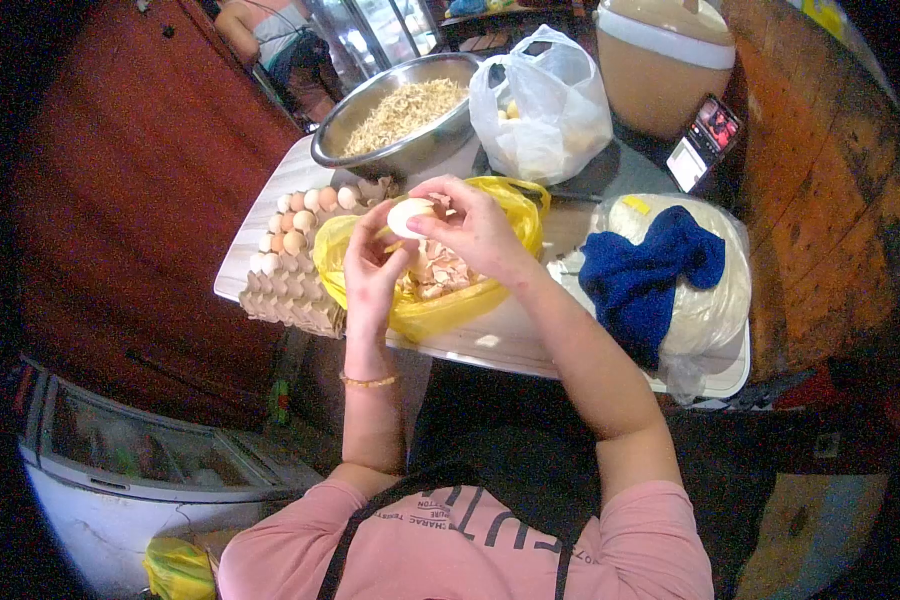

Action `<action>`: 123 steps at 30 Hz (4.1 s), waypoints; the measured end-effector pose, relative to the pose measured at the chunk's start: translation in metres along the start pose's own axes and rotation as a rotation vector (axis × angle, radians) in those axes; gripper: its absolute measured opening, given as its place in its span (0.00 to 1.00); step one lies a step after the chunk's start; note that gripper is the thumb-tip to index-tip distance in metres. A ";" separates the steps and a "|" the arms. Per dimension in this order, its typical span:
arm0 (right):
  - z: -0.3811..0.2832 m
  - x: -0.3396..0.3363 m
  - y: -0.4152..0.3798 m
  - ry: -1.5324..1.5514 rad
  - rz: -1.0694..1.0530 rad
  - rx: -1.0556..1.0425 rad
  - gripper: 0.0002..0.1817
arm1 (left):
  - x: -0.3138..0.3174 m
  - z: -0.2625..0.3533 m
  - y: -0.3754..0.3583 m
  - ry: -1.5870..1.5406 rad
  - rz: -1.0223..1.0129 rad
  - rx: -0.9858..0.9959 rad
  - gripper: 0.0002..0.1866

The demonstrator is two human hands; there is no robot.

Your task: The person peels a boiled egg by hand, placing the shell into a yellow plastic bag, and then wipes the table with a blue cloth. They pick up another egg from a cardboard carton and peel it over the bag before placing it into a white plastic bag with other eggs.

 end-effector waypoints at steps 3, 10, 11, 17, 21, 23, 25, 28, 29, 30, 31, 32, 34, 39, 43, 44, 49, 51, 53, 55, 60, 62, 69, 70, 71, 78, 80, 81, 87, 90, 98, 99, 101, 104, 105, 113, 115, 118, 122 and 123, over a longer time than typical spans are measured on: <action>0.001 -0.001 0.000 -0.080 0.039 -0.055 0.14 | 0.000 0.006 -0.003 -0.342 -0.116 -0.193 0.25; -0.005 0.003 -0.005 -0.338 0.073 -0.127 0.10 | 0.008 0.003 -0.005 -0.201 0.022 -0.176 0.21; -0.005 0.002 -0.005 -0.339 0.074 -0.127 0.10 | 0.007 0.003 -0.005 -0.207 0.005 -0.192 0.21; -0.008 -0.003 -0.003 -0.471 0.194 -0.146 0.08 | 0.007 0.005 -0.008 -0.211 -0.060 -0.262 0.21; 0.004 -0.006 -0.001 -0.477 0.295 -0.058 0.09 | 0.005 -0.007 -0.009 -0.512 -0.108 -0.465 0.21; 0.008 -0.007 -0.001 -0.440 0.312 -0.053 0.09 | 0.004 -0.012 -0.009 -0.604 -0.114 -0.505 0.21; 0.004 -0.004 -0.002 -0.483 0.292 -0.113 0.07 | 0.002 -0.015 -0.009 -0.694 -0.119 -0.547 0.21; 0.000 -0.003 -0.003 -0.497 0.302 -0.088 0.09 | -0.003 -0.019 -0.009 -0.661 -0.096 -0.539 0.18; 0.000 -0.004 -0.003 -0.497 0.303 -0.087 0.09 | -0.007 -0.019 -0.009 -0.703 -0.077 -0.547 0.18; 0.002 -0.006 -0.003 -0.529 0.288 -0.003 0.09 | -0.011 -0.020 -0.008 -0.744 -0.060 -0.554 0.17; 0.003 -0.008 -0.003 -0.558 0.276 0.083 0.09 | -0.018 -0.021 -0.007 -0.812 -0.039 -0.566 0.16; 0.005 -0.010 -0.003 -0.553 0.284 0.085 0.09 | -0.023 -0.021 -0.005 -0.805 -0.045 -0.570 0.16; 0.010 -0.011 -0.002 -0.652 0.235 0.006 0.11 | -0.033 -0.016 0.001 -0.919 0.038 -0.505 0.16; 0.012 -0.001 -0.009 -0.982 0.094 -0.161 0.12 | -0.046 0.015 0.051 -0.888 -0.044 -0.340 0.17; -0.010 0.006 -0.014 -1.120 0.110 -0.376 0.15 | -0.005 0.045 0.127 -0.535 -0.117 -0.297 0.22; -0.018 0.006 -0.014 -1.097 0.142 -0.418 0.16 | 0.014 0.052 0.143 -0.413 -0.117 -0.265 0.22; -0.024 0.000 -0.014 -1.197 0.106 -0.397 0.13 | 0.094 0.019 0.238 -0.160 -0.264 -0.232 0.21; -0.019 -0.002 -0.013 -1.216 0.086 -0.386 0.12 | 0.130 0.002 0.246 -0.033 -0.284 -0.204 0.20; -0.013 -0.003 -0.012 -1.229 0.120 -0.446 0.08 | 0.149 -0.018 0.254 0.079 -0.519 -0.271 0.25; -0.011 -0.003 -0.012 -1.249 0.108 -0.439 0.07 | 0.159 -0.053 0.263 -0.071 -0.634 -0.413 0.17; -0.007 0.000 -0.013 -1.260 0.085 -0.408 0.06 | 0.160 -0.071 0.253 -0.025 -0.569 -0.501 0.18; -0.007 0.002 -0.013 -1.233 0.068 -0.392 0.06 | 0.147 -0.065 0.260 -0.057 -0.601 -0.457 0.18; -0.007 -0.001 -0.013 -1.194 0.027 -0.369 0.10 | 0.095 0.019 0.251 0.338 -0.642 -0.162 0.19; -0.006 -0.002 -0.013 -1.212 0.012 -0.346 0.11 | 0.081 0.032 0.244 0.354 -0.644 -0.124 0.19; -0.005 -0.003 -0.014 -1.255 0.019 -0.345 0.14 | 0.065 0.045 0.238 0.350 -0.636 -0.117 0.19; -0.008 -0.011 -0.007 -1.281 0.101 -0.285 0.16 | -0.097 0.035 0.217 0.690 -0.399 -0.219 0.19; -0.007 -0.012 -0.006 -1.235 0.076 -0.242 0.20 | -0.145 0.013 0.210 0.695 -0.303 -0.413 0.19; -0.003 -0.013 -0.006 -1.246 0.076 -0.238 0.17 | -0.170 0.000 0.206 0.747 -0.267 -0.427 0.19; -0.006 -0.016 -0.009 -1.369 0.004 -0.339 0.08 | -0.246 -0.062 0.163 1.008 -0.275 -0.609 0.20; -0.008 -0.015 -0.008 -1.349 0.094 -0.369 0.09 | -0.243 -0.083 0.143 0.929 -0.274 -0.512 0.21; -0.009 -0.040 -0.003 -1.062 -0.018 -0.151 0.11 | -0.225 -0.076 0.126 1.190 -0.070 -0.264 0.23; -0.008 -0.042 -0.003 -0.976 -0.091 -0.106 0.10 | -0.222 -0.069 0.124 1.261 -0.017 -0.188 0.23; -0.009 -0.042 -0.002 -1.003 -0.091 -0.086 0.09 | -0.187 -0.022 0.112 1.150 0.113 -0.153 0.24; -0.003 -0.040 -0.003 -1.072 -0.082 -0.135 0.09 | -0.153 0.017 0.095 0.836 0.290 0.146 0.26; -0.002 -0.039 -0.005 -1.120 -0.071 -0.209 0.10 | -0.134 0.029 0.083 0.659 0.228 0.195 0.24; -0.016 -0.050 0.002 -0.900 0.156 -0.166 0.11 | 0.022 0.032 -0.071 0.468 -0.354 0.669 0.26; -0.025 -0.051 0.003 -0.864 0.188 -0.136 0.09 | 0.045 0.007 -0.092 0.494 -0.556 0.504 0.23; -0.031 -0.050 0.003 -0.858 0.227 -0.225 0.08 | 0.046 0.014 -0.081 0.601 -0.714 0.404 0.24; -0.040 -0.045 0.005 -0.526 0.046 -0.147 0.14 | 0.021 0.032 -0.037 -0.125 -0.387 -0.235 0.23; -0.042 -0.038 0.002 -0.297 -0.108 -0.092 0.19 | 0.015 0.039 -0.023 -0.252 -0.320 -0.304 0.24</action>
Point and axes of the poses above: each hand's wrist, its own y-axis towards the middle knuckle, its own x-axis out of the palm, z = x × y, the point moved 2 cm from there along y, towards the middle knuckle, and after that the axes turned 8 degrees about -y, right-handed, at the moved point
